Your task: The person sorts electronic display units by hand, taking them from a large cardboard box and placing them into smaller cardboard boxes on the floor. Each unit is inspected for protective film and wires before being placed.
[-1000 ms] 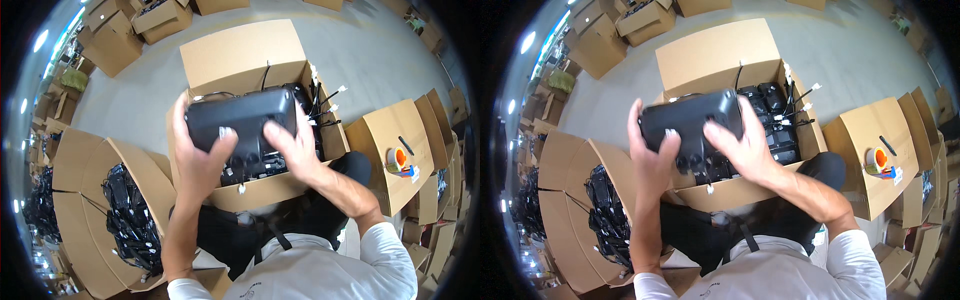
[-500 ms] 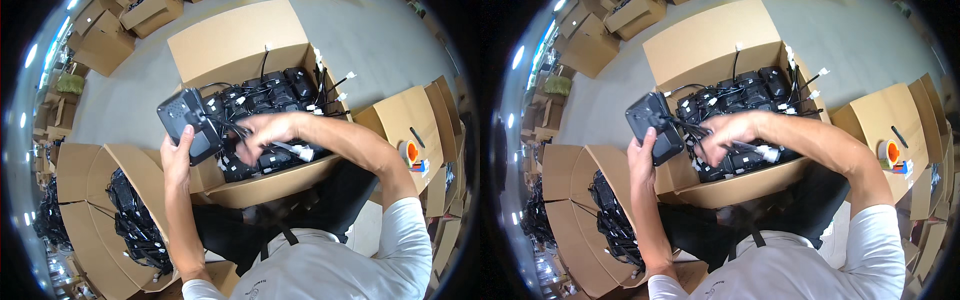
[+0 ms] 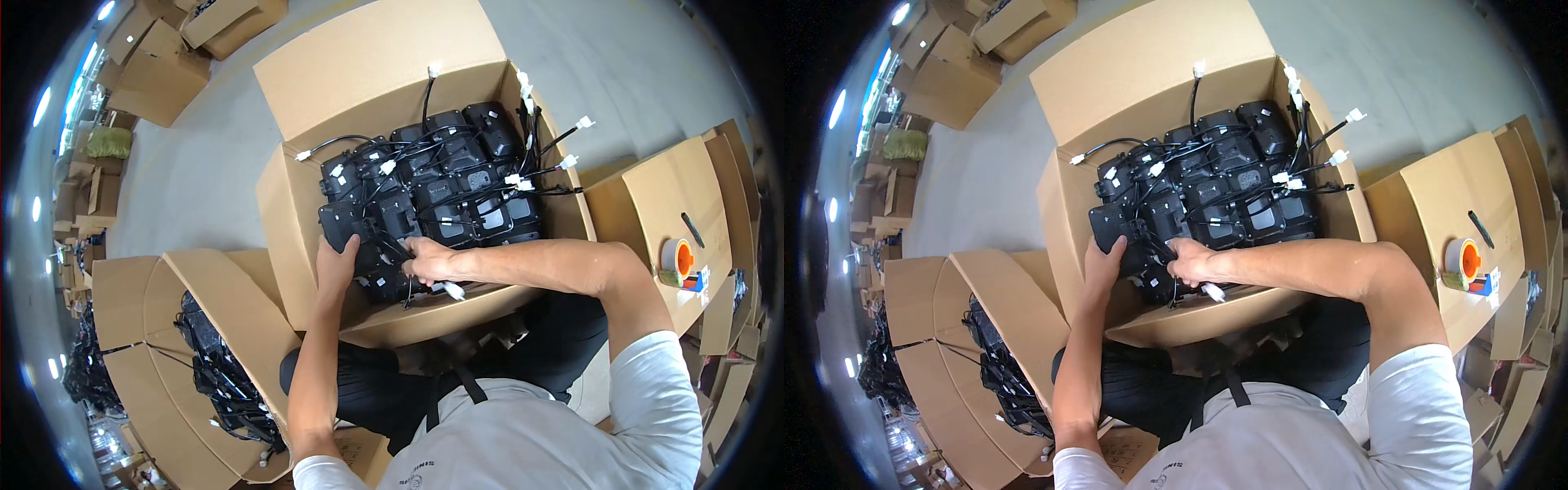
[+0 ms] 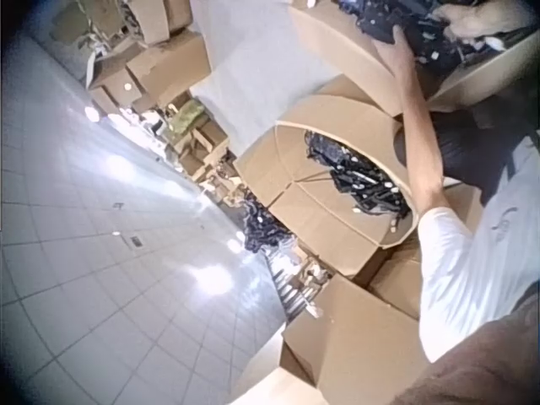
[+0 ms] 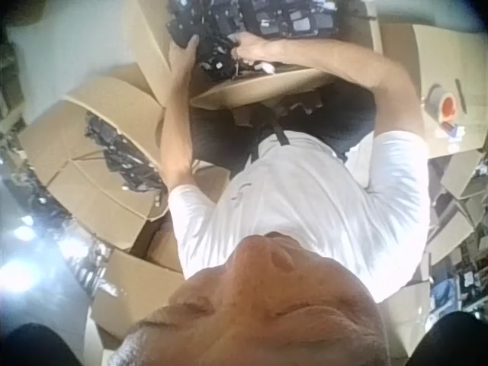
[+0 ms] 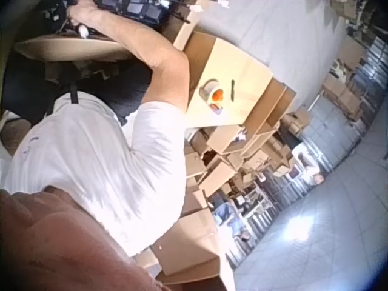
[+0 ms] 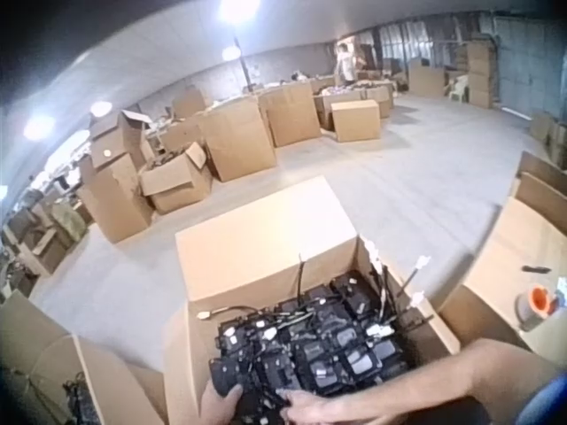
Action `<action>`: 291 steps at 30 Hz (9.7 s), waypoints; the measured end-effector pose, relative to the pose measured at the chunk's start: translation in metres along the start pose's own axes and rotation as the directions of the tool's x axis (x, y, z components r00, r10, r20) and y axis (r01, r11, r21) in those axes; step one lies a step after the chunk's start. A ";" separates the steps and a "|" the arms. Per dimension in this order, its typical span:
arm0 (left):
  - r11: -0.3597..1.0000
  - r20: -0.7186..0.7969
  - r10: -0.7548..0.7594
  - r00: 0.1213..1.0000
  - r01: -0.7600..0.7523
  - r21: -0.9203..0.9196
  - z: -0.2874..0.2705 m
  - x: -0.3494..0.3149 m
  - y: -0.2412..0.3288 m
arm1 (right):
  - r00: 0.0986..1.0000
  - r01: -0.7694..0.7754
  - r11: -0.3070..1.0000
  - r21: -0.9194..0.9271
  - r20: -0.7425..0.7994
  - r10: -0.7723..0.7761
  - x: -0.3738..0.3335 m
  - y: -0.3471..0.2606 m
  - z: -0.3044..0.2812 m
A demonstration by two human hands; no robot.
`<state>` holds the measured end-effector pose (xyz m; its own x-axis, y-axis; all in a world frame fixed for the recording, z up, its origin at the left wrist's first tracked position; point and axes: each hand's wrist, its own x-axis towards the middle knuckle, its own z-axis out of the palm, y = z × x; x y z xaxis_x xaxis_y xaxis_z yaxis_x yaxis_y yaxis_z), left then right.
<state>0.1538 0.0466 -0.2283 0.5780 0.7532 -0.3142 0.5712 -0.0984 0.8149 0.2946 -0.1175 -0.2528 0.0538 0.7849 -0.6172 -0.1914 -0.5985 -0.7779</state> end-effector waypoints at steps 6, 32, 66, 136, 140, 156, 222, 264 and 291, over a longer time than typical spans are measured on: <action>0.268 0.128 0.474 0.871 -0.281 0.922 0.030 -0.011 -0.016 | 0.958 0.145 0.912 -0.384 -0.175 -0.226 -0.002 0.001 0.005; 0.751 -0.119 0.624 0.772 -0.551 0.364 -0.161 -0.071 0.046 | 0.727 0.446 -0.227 -0.866 0.498 -0.473 -0.010 -0.032 -0.001; -0.120 0.051 -0.277 0.960 -0.088 0.989 -0.295 -0.092 -0.221 | 0.872 0.229 0.223 -0.948 0.098 -0.479 -0.136 -0.025 0.021; 0.712 -0.672 -0.137 0.728 -0.399 -0.578 -0.300 -0.284 -0.037 | 0.477 0.877 0.390 0.279 -0.418 -0.774 -0.106 -0.151 0.202; 0.648 -0.656 -0.072 0.751 -0.465 -0.603 -0.191 -0.298 0.043 | 0.471 0.875 0.359 0.326 -0.400 -0.786 -0.122 -0.130 0.238; 0.892 -0.329 0.273 0.904 -0.366 -0.265 0.028 -0.309 0.053 | 0.617 0.685 0.723 -0.094 -0.454 -0.643 -0.270 0.040 0.098; 0.781 0.113 0.004 0.994 -0.073 0.621 -0.269 -0.228 -0.180 | 0.982 0.084 0.607 -0.790 -0.038 -0.186 -0.062 -0.014 0.017; 0.978 -0.869 0.096 0.486 0.117 0.174 -0.374 -0.292 -0.146 | 0.728 0.685 0.666 -0.293 0.252 -0.638 0.002 -0.199 0.364; 0.496 -0.203 0.110 0.973 -0.231 -0.837 -0.279 -0.254 0.006 | 0.567 0.704 0.637 0.314 0.293 -0.770 -0.134 -0.157 0.102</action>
<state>-0.1521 0.0366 -0.0080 0.5065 0.8542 -0.1170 -0.3378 0.3214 0.8846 0.2172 -0.1128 -0.0359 -0.1097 0.9526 0.2839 -0.3920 0.2210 -0.8930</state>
